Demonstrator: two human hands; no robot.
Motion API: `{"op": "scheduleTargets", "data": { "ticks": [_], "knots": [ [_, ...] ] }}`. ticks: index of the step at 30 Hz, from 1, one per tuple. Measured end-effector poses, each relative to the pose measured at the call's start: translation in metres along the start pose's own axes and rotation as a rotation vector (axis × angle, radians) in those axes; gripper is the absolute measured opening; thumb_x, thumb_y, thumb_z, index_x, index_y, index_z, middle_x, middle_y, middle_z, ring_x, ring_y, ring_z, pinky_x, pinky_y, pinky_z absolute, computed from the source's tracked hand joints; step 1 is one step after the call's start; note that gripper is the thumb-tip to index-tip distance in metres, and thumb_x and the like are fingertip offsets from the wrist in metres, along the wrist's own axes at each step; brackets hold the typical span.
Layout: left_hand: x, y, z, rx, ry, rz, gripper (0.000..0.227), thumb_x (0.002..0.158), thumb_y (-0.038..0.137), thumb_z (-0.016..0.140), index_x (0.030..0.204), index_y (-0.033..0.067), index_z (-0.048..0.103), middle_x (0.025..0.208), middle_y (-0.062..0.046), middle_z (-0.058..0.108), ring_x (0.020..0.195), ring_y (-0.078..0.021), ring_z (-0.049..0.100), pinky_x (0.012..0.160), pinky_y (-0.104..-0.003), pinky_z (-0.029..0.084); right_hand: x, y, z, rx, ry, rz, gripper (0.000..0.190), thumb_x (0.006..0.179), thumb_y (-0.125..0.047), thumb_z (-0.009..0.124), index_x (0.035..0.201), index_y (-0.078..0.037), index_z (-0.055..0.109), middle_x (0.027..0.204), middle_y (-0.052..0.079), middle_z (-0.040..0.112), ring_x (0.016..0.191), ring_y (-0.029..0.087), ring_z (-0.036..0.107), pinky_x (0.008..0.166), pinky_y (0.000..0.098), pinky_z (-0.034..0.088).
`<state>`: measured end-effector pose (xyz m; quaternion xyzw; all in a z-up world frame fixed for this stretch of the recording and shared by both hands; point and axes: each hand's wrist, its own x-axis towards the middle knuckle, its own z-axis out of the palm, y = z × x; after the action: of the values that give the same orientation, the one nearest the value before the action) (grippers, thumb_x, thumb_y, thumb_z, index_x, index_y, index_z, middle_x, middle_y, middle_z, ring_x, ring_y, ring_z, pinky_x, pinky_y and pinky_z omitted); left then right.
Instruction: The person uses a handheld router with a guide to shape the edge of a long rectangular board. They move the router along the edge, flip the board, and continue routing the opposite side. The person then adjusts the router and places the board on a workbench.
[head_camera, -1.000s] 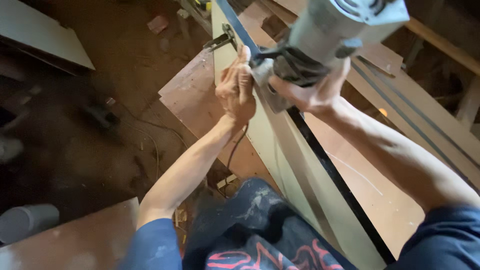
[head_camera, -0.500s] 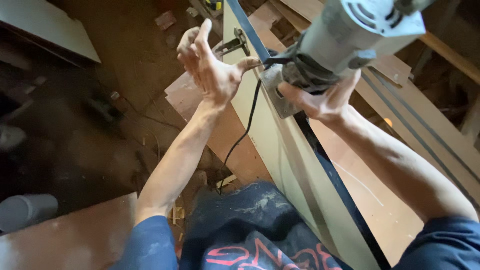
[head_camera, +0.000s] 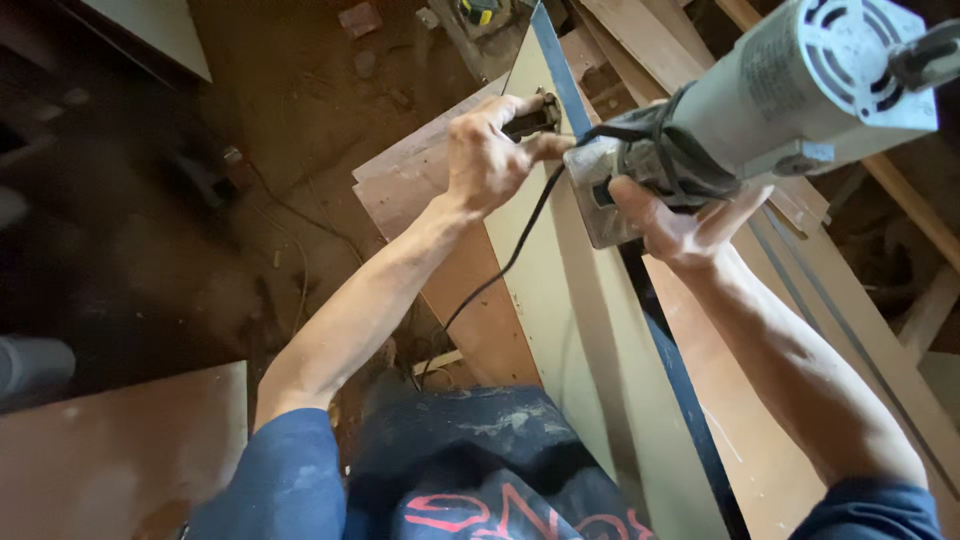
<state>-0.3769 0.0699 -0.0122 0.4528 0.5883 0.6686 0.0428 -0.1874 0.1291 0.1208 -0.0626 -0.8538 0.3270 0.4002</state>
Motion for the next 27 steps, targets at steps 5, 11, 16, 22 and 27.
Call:
{"op": "scheduleTargets", "data": {
  "ticks": [5,11,16,22,27],
  "knots": [
    [0.006,-0.003,-0.007,-0.015,-0.073,-0.053,0.041,0.082,0.024,0.088,0.115,0.0024,0.076,0.103,-0.012,0.079,0.084,-0.0163,0.077,0.072,-0.027,0.062,0.007,0.032,0.01,0.031,0.06,-0.154,0.065,0.102,-0.034,0.083,0.141,-0.004,0.041,0.119,0.009,0.061,0.101,0.021,0.071,0.086,0.0326,0.065],
    [0.004,-0.014,-0.015,-0.108,-0.176,-0.055,0.037,0.084,0.0,0.074,0.12,0.0045,0.078,0.111,-0.011,0.08,0.093,-0.0137,0.077,0.084,-0.026,0.063,0.011,0.075,0.01,-0.105,0.059,-0.11,0.068,0.093,-0.034,0.084,0.141,-0.01,0.041,0.115,0.01,0.064,0.092,0.025,0.073,0.082,0.0361,0.064],
    [0.009,-0.011,-0.02,-0.228,-0.254,-0.159,0.046,0.084,0.02,0.086,0.125,0.0064,0.073,0.118,-0.009,0.078,0.102,-0.014,0.078,0.093,-0.028,0.06,0.017,0.088,0.013,0.01,0.098,-0.05,0.072,0.098,-0.036,0.092,0.138,-0.007,0.039,0.119,0.011,0.063,0.099,0.023,0.069,0.088,0.0356,0.063],
    [0.008,-0.005,-0.034,-0.224,-0.334,-0.122,0.073,0.081,0.049,0.086,0.133,0.0021,0.066,0.123,-0.013,0.074,0.109,-0.0178,0.075,0.096,-0.03,0.06,0.02,0.08,0.012,0.018,0.099,0.011,0.072,0.091,-0.038,0.091,0.135,-0.006,0.045,0.114,0.009,0.066,0.096,0.022,0.072,0.087,0.0353,0.065],
    [0.005,-0.006,-0.027,-0.346,-0.339,-0.339,0.074,0.09,0.064,0.067,0.133,0.0029,0.071,0.111,-0.014,0.075,0.098,-0.0169,0.07,0.087,-0.03,0.056,0.027,0.068,0.013,0.068,0.119,0.064,0.079,0.091,-0.04,0.094,0.139,-0.006,0.042,0.115,0.008,0.066,0.097,0.021,0.072,0.088,0.0346,0.065]
  ]
}}
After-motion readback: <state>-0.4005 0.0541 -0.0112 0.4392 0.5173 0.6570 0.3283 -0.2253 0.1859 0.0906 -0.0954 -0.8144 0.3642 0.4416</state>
